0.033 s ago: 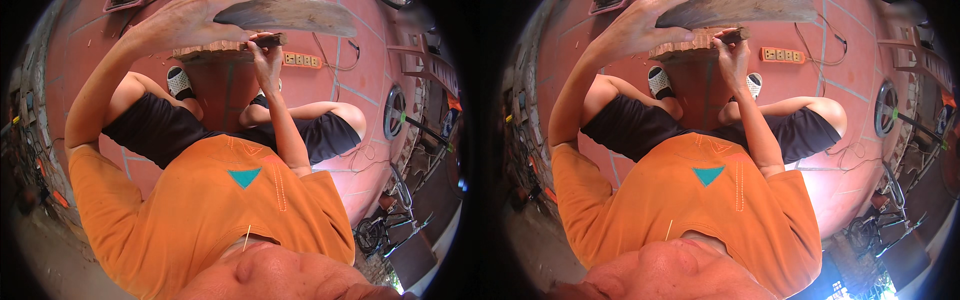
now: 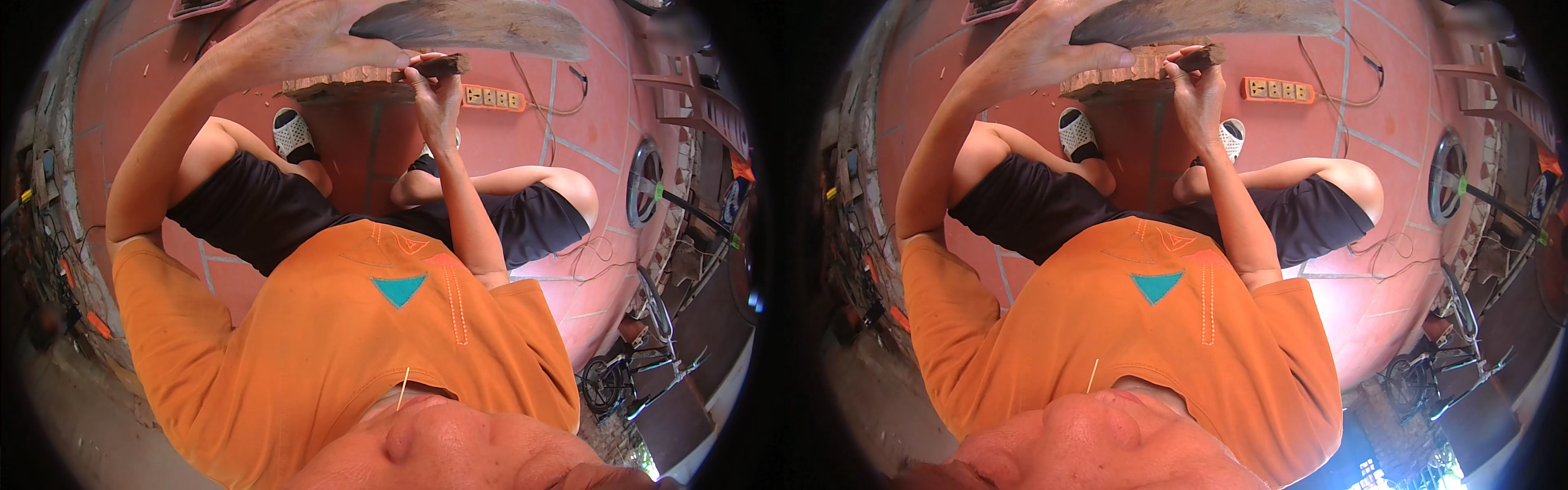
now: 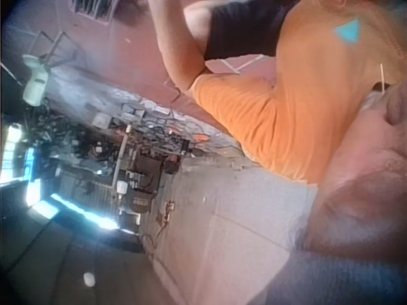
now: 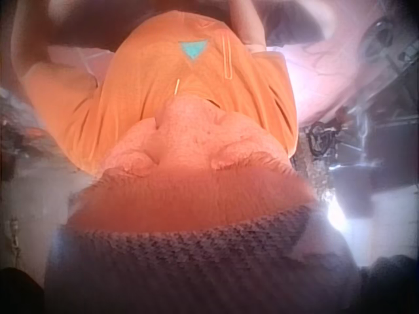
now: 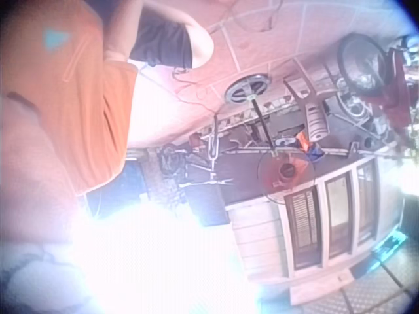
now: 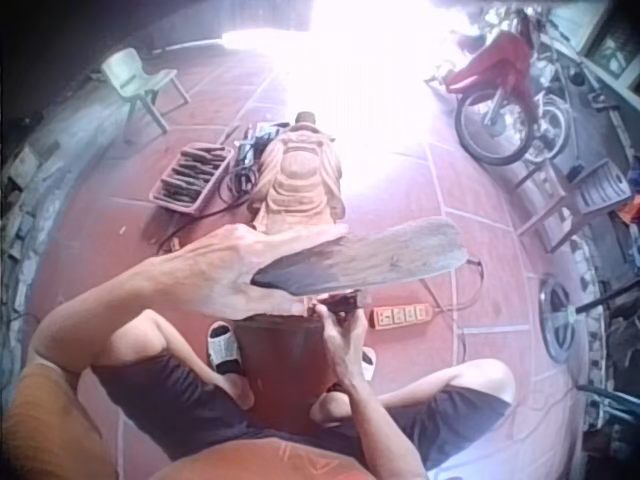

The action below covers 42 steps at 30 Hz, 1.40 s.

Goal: The person sits on the floor and carves a wooden block using a chisel and mallet. They repeatedly strike the chisel to remove wood chips and shape the piece.

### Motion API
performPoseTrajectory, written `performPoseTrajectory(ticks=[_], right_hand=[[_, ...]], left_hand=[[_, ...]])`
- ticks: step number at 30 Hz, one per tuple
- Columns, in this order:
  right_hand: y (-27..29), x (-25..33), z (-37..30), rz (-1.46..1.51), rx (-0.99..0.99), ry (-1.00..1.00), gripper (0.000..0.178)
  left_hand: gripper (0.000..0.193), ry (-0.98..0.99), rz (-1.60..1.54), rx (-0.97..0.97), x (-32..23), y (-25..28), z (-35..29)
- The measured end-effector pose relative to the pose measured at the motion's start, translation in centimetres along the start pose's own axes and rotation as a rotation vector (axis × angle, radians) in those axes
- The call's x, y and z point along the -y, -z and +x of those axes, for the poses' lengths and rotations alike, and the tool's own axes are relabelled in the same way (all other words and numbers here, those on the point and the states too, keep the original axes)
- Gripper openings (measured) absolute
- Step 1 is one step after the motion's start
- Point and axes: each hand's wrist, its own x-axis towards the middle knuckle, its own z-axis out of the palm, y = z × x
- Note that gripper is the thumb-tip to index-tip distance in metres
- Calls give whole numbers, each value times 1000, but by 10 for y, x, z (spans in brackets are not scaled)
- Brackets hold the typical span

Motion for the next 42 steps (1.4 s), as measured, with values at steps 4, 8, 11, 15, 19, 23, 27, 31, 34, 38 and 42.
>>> performPoseTrajectory(ticks=[4,8,11,15,19,23,27,31,34,38,42], right_hand=[[-4,6,-2,-164,5,88,25],[-3,1,1,-170,-11,67,25],[-5,-9,-1,-332,-42,79,21],[1,-17,2,-168,-35,72,16],[0,-10,3,55,-16,-27,18],[1,-14,4,-100,0,-38,23],[4,-16,7,177,-44,-127,23],[0,-7,1,132,9,-21,24],[-5,-2,-7,-69,66,62,23],[-4,-3,-4,77,6,-24,23],[4,3,2,99,-35,-51,23]], left_hand=[[77,-74,3,-15,-4,0,0],[75,-131,150,64,0,-5,-1],[72,8,251,207,2,-3,-2],[71,68,297,183,-7,0,5],[72,-86,147,79,4,-8,4],[70,165,242,323,0,-8,5],[72,167,268,230,0,-4,6],[78,239,157,164,6,3,1],[79,255,112,150,-2,11,0],[78,190,165,98,3,12,-2],[78,140,164,53,1,11,-3]])
